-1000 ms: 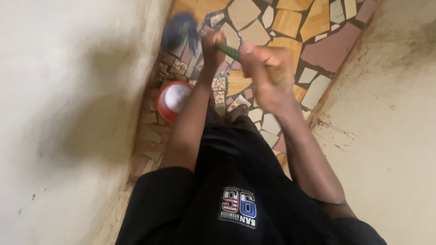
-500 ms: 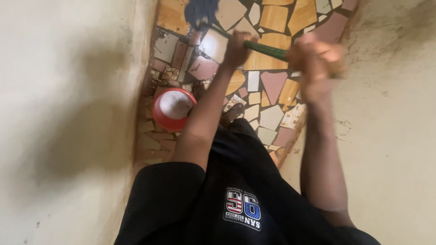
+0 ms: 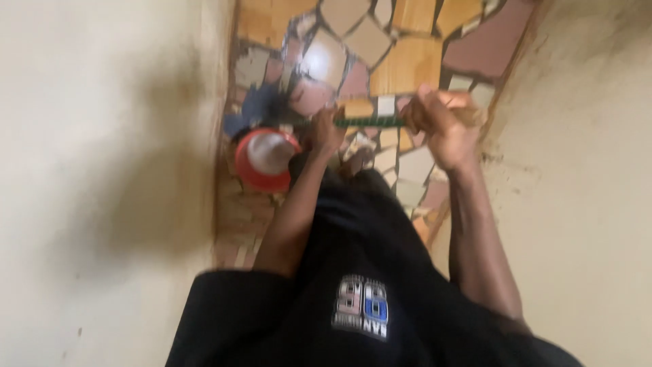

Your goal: Mopping a tiled floor using a mop and a bucket of soapy water.

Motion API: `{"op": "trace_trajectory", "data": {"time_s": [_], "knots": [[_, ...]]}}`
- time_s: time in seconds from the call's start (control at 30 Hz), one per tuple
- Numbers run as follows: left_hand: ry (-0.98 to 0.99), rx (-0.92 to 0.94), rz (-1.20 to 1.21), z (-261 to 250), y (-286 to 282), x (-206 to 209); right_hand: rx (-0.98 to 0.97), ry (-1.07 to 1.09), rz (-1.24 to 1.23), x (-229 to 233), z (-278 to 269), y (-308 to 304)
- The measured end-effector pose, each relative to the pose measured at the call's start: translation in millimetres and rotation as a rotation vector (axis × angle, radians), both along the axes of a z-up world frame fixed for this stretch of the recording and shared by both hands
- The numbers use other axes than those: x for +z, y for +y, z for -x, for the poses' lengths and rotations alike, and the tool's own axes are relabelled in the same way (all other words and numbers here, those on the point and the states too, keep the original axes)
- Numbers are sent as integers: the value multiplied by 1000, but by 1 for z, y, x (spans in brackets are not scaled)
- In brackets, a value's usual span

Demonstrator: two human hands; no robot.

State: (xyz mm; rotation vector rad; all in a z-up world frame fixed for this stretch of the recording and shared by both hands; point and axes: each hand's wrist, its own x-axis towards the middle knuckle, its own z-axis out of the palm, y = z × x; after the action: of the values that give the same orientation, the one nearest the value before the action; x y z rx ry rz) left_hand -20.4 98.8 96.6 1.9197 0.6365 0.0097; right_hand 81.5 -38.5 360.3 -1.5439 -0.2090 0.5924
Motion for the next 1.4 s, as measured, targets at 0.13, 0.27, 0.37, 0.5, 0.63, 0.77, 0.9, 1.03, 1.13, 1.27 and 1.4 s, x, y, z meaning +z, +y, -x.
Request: {"op": "trace_trajectory", "data": {"time_s": [0.13, 0.27, 0.37, 0.5, 0.63, 0.77, 0.9, 1.03, 1.13, 1.27, 1.4], "knots": [[-126, -72, -103, -16, -31, -52, 43, -10, 17, 27, 10, -12], [-422, -153, -114, -33, -64, -31, 6, -85, 66, 51, 28, -38], [-577, -168, -6, -62, -86, -34, -38, -146, 135, 56, 38, -45], [-596, -391, -60, -91, -127, -115, -121, -285, 418, 46, 63, -35], [-764, -486, 29, -96, -155, -121, -93, -411, 348, 10, 65, -67], [-836, -501, 132, -83, -170, -93, -269, -407, 121, 2, 59, -129], [-66, -765, 96, -65, -157, -16, -447, -207, -85, 17, 65, -168], [1, -775, -85, -30, -138, -49, -511, -119, -119, -17, 77, -181], [196, -803, -88, 4, -100, -52, -542, 20, -199, -56, 96, -180], [290, -650, -82, 44, -58, -52, -317, -13, -101, -63, 118, -147], [-286, -509, -411, 88, -70, -99, -144, 68, 72, -37, 145, -143]]}}
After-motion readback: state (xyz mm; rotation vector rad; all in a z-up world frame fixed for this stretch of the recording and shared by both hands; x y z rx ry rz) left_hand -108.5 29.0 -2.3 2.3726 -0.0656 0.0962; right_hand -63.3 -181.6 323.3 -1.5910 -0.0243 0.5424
